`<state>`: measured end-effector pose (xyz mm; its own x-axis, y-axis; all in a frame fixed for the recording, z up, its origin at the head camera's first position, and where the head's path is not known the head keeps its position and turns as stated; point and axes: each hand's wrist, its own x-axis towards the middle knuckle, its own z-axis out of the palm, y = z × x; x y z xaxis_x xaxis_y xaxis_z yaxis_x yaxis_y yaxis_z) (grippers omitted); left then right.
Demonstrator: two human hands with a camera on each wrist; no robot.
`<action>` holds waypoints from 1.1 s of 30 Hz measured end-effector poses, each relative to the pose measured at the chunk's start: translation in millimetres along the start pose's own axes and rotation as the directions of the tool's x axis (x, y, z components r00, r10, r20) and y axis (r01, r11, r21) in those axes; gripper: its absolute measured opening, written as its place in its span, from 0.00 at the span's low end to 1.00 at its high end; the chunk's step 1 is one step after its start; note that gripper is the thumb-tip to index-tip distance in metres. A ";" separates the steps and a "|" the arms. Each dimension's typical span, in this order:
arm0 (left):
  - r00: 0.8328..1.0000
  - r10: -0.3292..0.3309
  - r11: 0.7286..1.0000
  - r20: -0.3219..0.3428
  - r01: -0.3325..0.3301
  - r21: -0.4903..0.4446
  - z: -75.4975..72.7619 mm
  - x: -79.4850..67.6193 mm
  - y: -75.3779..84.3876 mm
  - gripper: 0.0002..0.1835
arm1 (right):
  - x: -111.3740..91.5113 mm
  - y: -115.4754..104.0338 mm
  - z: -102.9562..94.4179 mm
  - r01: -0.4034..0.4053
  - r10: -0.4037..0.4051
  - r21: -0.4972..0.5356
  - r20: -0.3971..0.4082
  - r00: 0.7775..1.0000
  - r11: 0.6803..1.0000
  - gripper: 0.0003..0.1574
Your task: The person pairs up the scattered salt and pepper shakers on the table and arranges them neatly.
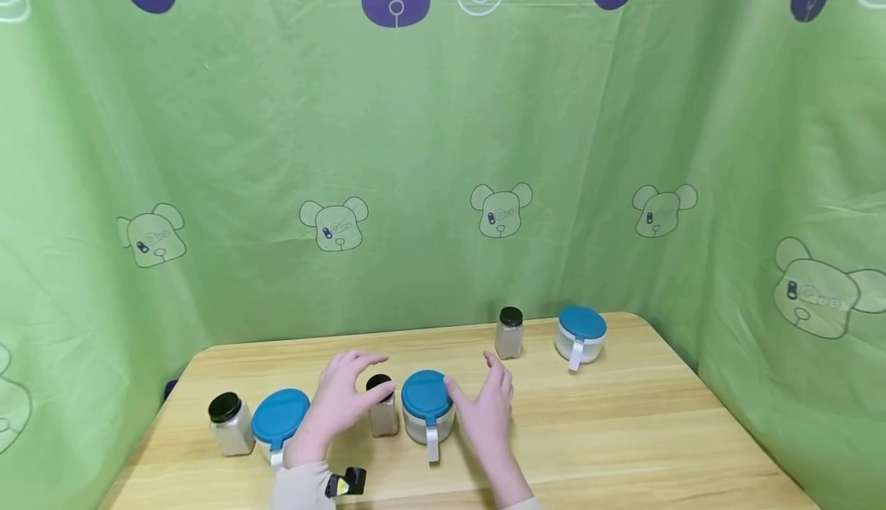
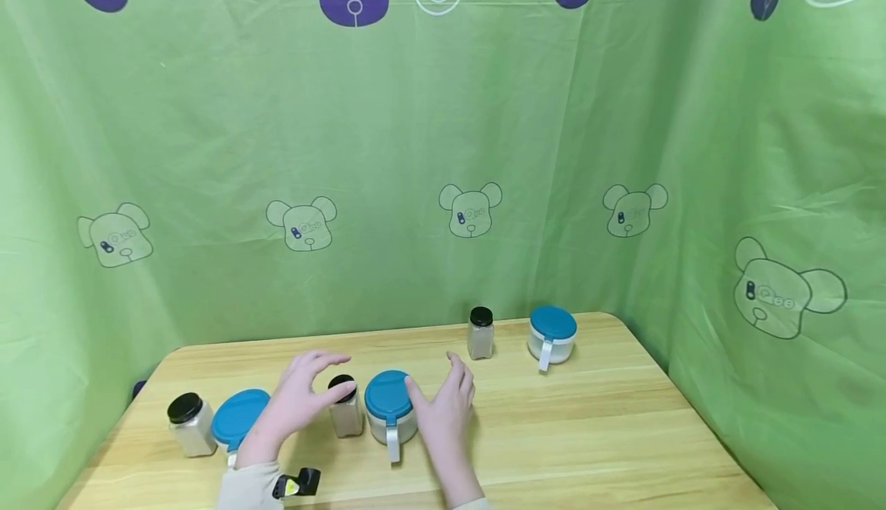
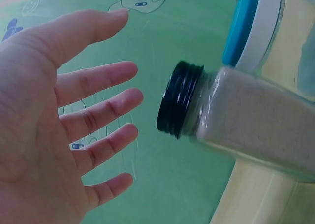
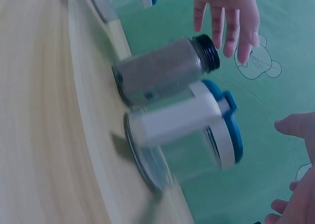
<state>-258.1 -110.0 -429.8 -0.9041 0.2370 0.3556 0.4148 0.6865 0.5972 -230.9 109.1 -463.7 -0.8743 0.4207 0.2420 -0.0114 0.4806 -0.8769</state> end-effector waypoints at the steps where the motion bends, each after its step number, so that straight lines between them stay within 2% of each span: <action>1: 1.000 -0.001 1.000 -0.005 0.001 -0.004 0.2 0.0 1.9 0.23 | 1.8 1.4 -2.3 0.009 -0.009 -0.012 0.004 1.000 1.000 0.51; 7: 0.998 0.040 0.999 -0.046 -0.039 0.035 5.1 1.1 9.7 0.22 | 12.2 10.8 -14.7 0.092 -0.089 -0.099 0.032 0.995 0.991 0.49; 13: 0.995 0.087 0.995 -0.042 -0.085 0.055 12.3 1.5 17.2 0.21 | 18.0 17.9 -28.2 0.167 -0.159 -0.143 0.065 0.985 0.975 0.50; 24: 0.989 0.144 0.983 -0.028 -0.140 0.115 20.7 2.1 30.5 0.19 | 24.6 28.3 -46.1 0.236 -0.201 -0.217 0.171 0.965 0.947 0.48; 33: 0.968 0.229 0.970 -0.100 -0.218 0.108 27.7 2.9 37.6 0.17 | 34.5 32.0 -53.6 0.354 -0.303 -0.261 0.217 0.928 0.898 0.49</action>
<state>-247.9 -64.5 -426.2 -0.7700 0.3178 0.5533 0.5888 0.6881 0.4241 -235.4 180.3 -461.1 -0.9131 0.0778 0.4003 -0.1935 0.7815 -0.5931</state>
